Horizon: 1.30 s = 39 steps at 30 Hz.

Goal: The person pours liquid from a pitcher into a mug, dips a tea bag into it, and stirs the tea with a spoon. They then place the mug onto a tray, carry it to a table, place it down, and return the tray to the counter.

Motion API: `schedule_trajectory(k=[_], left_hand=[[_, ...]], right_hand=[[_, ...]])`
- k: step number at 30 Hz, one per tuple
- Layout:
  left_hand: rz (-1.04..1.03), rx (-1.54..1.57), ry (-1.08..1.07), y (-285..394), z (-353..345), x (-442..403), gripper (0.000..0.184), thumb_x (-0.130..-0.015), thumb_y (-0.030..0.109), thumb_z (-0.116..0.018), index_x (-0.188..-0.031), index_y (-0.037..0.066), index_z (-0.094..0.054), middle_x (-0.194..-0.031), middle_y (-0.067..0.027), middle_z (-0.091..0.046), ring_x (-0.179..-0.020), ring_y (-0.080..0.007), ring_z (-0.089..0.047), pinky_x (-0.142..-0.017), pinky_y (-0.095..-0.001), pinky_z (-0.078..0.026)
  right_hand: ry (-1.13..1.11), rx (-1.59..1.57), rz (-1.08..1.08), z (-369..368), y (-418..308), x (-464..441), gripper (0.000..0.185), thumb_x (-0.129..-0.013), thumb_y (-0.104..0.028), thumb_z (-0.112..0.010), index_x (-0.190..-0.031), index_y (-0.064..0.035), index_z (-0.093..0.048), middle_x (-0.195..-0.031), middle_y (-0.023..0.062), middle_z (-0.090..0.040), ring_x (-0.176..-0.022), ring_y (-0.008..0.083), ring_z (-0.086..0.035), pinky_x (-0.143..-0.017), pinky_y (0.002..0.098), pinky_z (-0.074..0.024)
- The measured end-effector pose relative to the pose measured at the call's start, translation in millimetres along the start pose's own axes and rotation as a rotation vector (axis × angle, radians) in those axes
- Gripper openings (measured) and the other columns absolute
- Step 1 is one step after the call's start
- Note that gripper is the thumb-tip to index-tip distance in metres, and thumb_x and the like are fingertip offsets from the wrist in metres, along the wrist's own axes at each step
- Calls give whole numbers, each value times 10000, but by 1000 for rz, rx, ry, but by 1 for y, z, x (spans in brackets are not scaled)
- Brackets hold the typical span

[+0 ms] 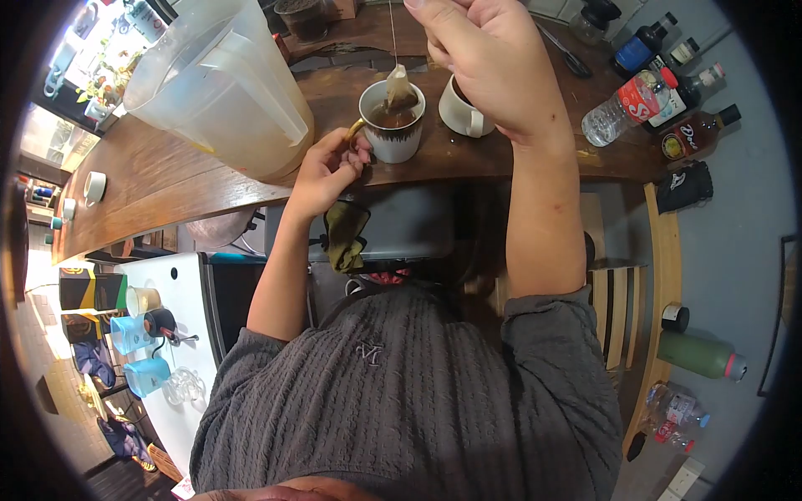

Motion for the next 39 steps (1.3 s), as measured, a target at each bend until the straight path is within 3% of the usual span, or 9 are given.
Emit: schedule_trajectory(k=[2,5,18,21,29,31,37,39], left_hand=[[4,5,-6,-1,0,0,278,-768,-21,-543,-1043,16,-565,-883,19,-542,-731,-18,-452,-657,-156,-377],[9,5,-6,-2,1,0,280,-767,-25,-544,-1044,14,-563,-886,21,-540,-729,-17,-449,-655,-157,-374],[23,4,1,0,-1,0,241,-800,-37,-548,-1036,8,-562,-892,30,-543,-742,-9,-452,-652,-147,-364],[21,-4,6,-1,0,-1,230,-811,-38,-547,-1036,8,-562,-897,27,-543,-753,-11,-459,-656,-148,-367],[20,22,-9,-1,0,-1,242,-811,-38,-546,-1048,8,-557,-911,23,-544,-769,-13,-468,-660,-151,-374],[14,35,-7,-1,0,-1,246,-805,-39,-545,-1046,8,-557,-910,22,-545,-769,-12,-466,-659,-150,-374],[17,29,-15,-2,1,-1,256,-789,-42,-542,-1040,9,-558,-903,21,-546,-756,-8,-458,-653,-147,-369],[27,23,-4,0,0,-1,258,-784,-43,-541,-1036,10,-560,-891,24,-543,-743,-6,-452,-649,-147,-367]], right_hand=[[95,40,18,0,-7,3,225,-998,-134,-475,-1091,22,-608,-615,-77,-429,-470,2,-305,-420,176,-224],[31,112,-52,-8,-7,8,226,-1000,-141,-473,-1086,17,-610,-593,-89,-402,-462,1,-292,-415,177,-213],[109,-56,45,26,-12,-16,229,-993,-152,-491,-1053,28,-619,-582,-78,-405,-487,19,-311,-469,186,-276],[102,-16,125,36,-21,-17,235,-994,-159,-489,-1050,29,-620,-583,-76,-397,-483,21,-306,-472,190,-276],[232,84,96,73,8,-10,220,-987,-164,-502,-1056,5,-625,-596,-69,-421,-489,17,-334,-468,201,-296],[265,142,43,78,24,-5,294,-978,-184,-517,-1166,22,-611,-576,-95,-289,-512,22,-241,-501,206,-222],[300,184,-74,78,63,25,286,-968,-183,-533,-1161,13,-615,-595,-101,-321,-522,12,-258,-477,190,-212],[297,189,-129,79,70,36,271,-962,-219,-558,-1121,-13,-635,-710,-81,-520,-578,-3,-344,-513,173,-266]])
Point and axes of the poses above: each hand's wrist, its own x-axis away from the middle knuckle, its own z-axis out of the back of the hand, y = z × x, the point moved 4 cm from there along -x, towards the middle knuckle
